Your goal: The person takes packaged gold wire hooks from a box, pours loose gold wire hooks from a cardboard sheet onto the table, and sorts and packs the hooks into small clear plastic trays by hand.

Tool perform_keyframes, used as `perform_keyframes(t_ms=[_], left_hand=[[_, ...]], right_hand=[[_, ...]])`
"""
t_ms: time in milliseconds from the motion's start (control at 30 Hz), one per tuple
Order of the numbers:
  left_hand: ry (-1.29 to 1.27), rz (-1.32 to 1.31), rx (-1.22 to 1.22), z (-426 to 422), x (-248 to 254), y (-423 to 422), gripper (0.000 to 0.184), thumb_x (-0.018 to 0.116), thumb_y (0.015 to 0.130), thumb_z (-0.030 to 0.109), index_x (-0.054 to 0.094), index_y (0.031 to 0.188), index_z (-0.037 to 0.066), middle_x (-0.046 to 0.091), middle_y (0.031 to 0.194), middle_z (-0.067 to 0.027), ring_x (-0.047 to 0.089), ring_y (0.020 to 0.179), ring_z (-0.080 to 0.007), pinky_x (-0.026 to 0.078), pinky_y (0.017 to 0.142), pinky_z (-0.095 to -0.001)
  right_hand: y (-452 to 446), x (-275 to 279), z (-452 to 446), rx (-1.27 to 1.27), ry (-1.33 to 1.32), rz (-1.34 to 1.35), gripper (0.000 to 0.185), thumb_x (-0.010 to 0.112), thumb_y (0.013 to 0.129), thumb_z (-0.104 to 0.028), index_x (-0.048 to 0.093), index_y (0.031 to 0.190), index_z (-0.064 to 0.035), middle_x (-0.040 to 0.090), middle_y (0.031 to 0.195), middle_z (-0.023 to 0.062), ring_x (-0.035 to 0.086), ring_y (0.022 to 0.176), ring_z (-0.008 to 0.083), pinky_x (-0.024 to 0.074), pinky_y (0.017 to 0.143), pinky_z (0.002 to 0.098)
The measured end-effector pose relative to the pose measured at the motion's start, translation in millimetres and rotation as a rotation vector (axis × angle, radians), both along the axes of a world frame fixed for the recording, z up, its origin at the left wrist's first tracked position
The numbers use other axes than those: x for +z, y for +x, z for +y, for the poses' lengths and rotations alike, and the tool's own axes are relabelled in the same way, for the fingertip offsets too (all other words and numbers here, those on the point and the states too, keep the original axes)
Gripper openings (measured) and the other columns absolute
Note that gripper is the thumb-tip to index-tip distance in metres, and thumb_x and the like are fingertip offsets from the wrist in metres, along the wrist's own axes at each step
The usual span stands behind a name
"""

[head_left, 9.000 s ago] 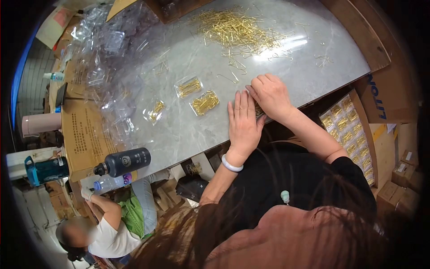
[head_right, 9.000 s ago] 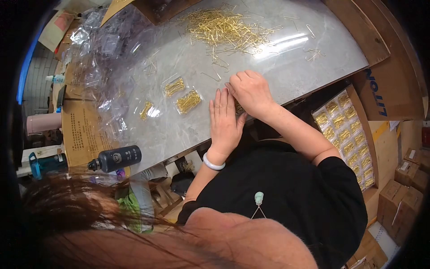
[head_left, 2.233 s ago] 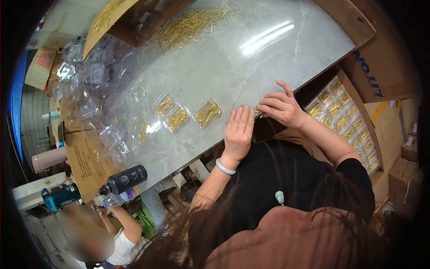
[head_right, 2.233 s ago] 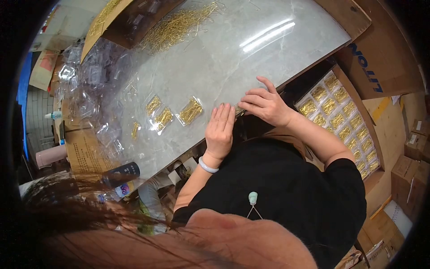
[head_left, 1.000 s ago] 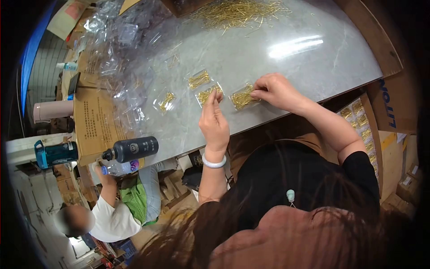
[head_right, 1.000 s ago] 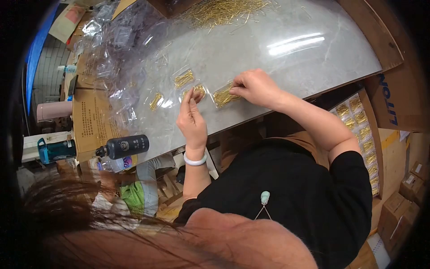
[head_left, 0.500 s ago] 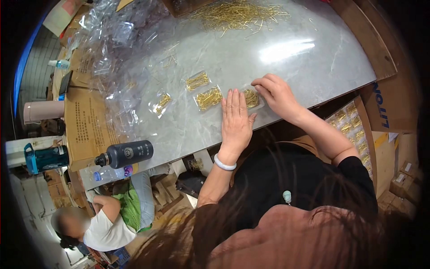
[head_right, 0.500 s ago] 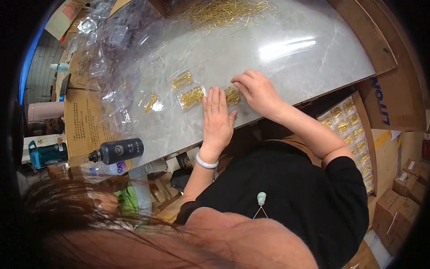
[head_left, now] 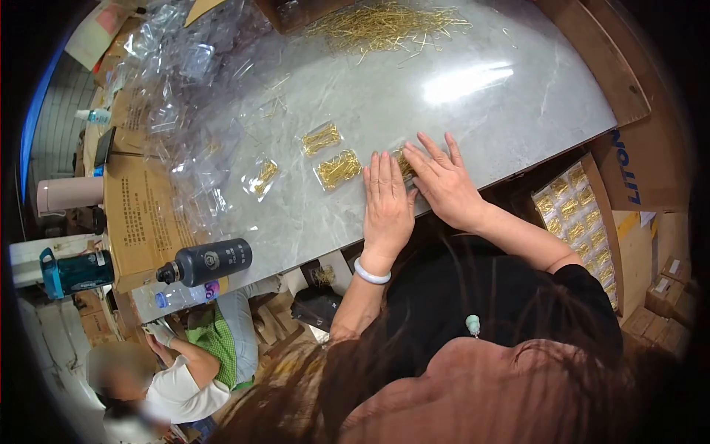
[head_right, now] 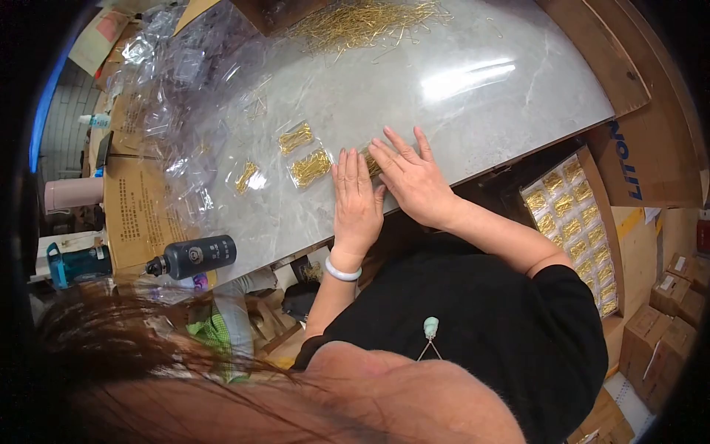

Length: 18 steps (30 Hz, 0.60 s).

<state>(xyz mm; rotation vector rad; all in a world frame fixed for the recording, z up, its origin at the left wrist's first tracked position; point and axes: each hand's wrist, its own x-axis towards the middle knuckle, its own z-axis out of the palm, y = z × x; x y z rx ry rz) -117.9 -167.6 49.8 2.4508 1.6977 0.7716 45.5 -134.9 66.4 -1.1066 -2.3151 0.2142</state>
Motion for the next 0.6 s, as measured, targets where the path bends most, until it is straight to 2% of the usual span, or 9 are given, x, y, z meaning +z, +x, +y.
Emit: perform_keyframes(t_ms=[167, 200, 300, 333, 400, 467, 500, 567, 600], left_hand=[[-0.024, -0.002, -0.001, -1, 2, 0, 0.062, 0.059, 0.093, 0.012, 0.034, 0.145, -0.01, 0.035, 0.151, -0.0261, 0.027, 0.144, -0.0436, 0.021, 0.12, -0.0558], [-0.021, 0.006, 0.009, -2, 2, 0, 0.061, 0.058, 0.092, 0.009, 0.034, 0.145, -0.01, 0.035, 0.151, -0.026, 0.027, 0.144, -0.0436, 0.021, 0.12, -0.0558], [-0.004, 0.032, 0.008, -2, 0, -1, 0.059, 0.057, 0.093, 0.011, 0.036, 0.144, -0.009, 0.036, 0.15, -0.0261, 0.027, 0.144, -0.0432, 0.021, 0.12, -0.056], [0.022, 0.058, 0.009, -2, -1, -1, 0.056, 0.057, 0.094, 0.011, 0.039, 0.143, -0.009, 0.037, 0.149, -0.0261, 0.028, 0.144, -0.0434, 0.021, 0.12, -0.0561], [0.01, 0.042, 0.012, -3, 2, 0, 0.054, 0.057, 0.094, 0.012, 0.04, 0.142, -0.008, 0.037, 0.15, -0.0259, 0.028, 0.144, -0.0438, 0.021, 0.119, -0.0563], [0.017, 0.016, 0.024, -3, 4, 1, 0.055, 0.057, 0.095, 0.014, 0.04, 0.143, -0.006, 0.036, 0.15, -0.0254, 0.028, 0.143, -0.0445, 0.022, 0.119, -0.0569], [0.038, 0.029, 0.018, 2, 5, 2, 0.056, 0.058, 0.095, 0.015, 0.04, 0.143, -0.006, 0.036, 0.15, -0.0252, 0.027, 0.144, -0.0445, 0.021, 0.119, -0.0572], [0.044, 0.06, 0.028, -2, 4, 2, 0.058, 0.059, 0.094, 0.018, 0.04, 0.144, -0.005, 0.036, 0.151, -0.025, 0.026, 0.144, -0.0445, 0.02, 0.119, -0.0579], [0.036, 0.046, 0.026, -4, 4, 1, 0.059, 0.06, 0.094, 0.02, 0.039, 0.144, -0.004, 0.036, 0.151, -0.0244, 0.026, 0.144, -0.044, 0.019, 0.119, -0.058]], right_hand=[[-3, -6, 1, 0.02, -0.032, 0.056, 0.05, 0.06, 0.092, -0.013, 0.047, 0.139, 0.0011, 0.054, 0.14, 0.0163, 0.04, 0.141, 0.0343, 0.0166, 0.118, 0.0588], [-4, -10, 2, 0.031, -0.007, 0.065, 0.048, 0.059, 0.093, -0.014, 0.048, 0.138, -0.0008, 0.053, 0.141, 0.0164, 0.042, 0.139, 0.0339, 0.0194, 0.118, 0.0585], [8, -6, 9, 0.12, -0.141, 0.15, 0.05, 0.061, 0.092, -0.012, 0.048, 0.14, -0.0026, 0.047, 0.146, 0.0178, 0.038, 0.142, 0.034, 0.0204, 0.119, 0.0557], [16, -1, 21, 0.079, -0.114, 0.109, 0.049, 0.061, 0.093, -0.016, 0.049, 0.14, -0.0054, 0.045, 0.147, 0.0189, 0.039, 0.141, 0.0348, 0.0214, 0.119, 0.0547], [50, 1, 62, -0.103, -0.028, 0.107, 0.05, 0.062, 0.093, -0.022, 0.05, 0.139, -0.009, 0.042, 0.149, 0.0214, 0.038, 0.139, 0.0392, 0.026, 0.116, 0.0549], [94, -2, 120, -0.414, -0.018, 0.106, 0.049, 0.065, 0.091, -0.026, 0.053, 0.135, -0.0062, 0.044, 0.146, 0.0223, 0.042, 0.132, 0.043, 0.0311, 0.111, 0.0554], [127, -22, 160, -0.552, 0.109, -0.025, 0.055, 0.065, 0.091, -0.033, 0.052, 0.135, -0.0051, 0.045, 0.145, 0.0225, 0.041, 0.131, 0.045, 0.0306, 0.111, 0.0544], [176, -50, 224, -0.915, 0.077, -0.189, 0.062, 0.061, 0.091, -0.045, 0.049, 0.137, -0.0046, 0.043, 0.147, 0.0225, 0.041, 0.129, 0.0471, 0.0295, 0.111, 0.0537], [188, -50, 246, -0.914, 0.008, -0.204, 0.067, 0.059, 0.091, -0.05, 0.047, 0.14, -0.0047, 0.043, 0.147, 0.0228, 0.041, 0.13, 0.0459, 0.0288, 0.111, 0.0535]])
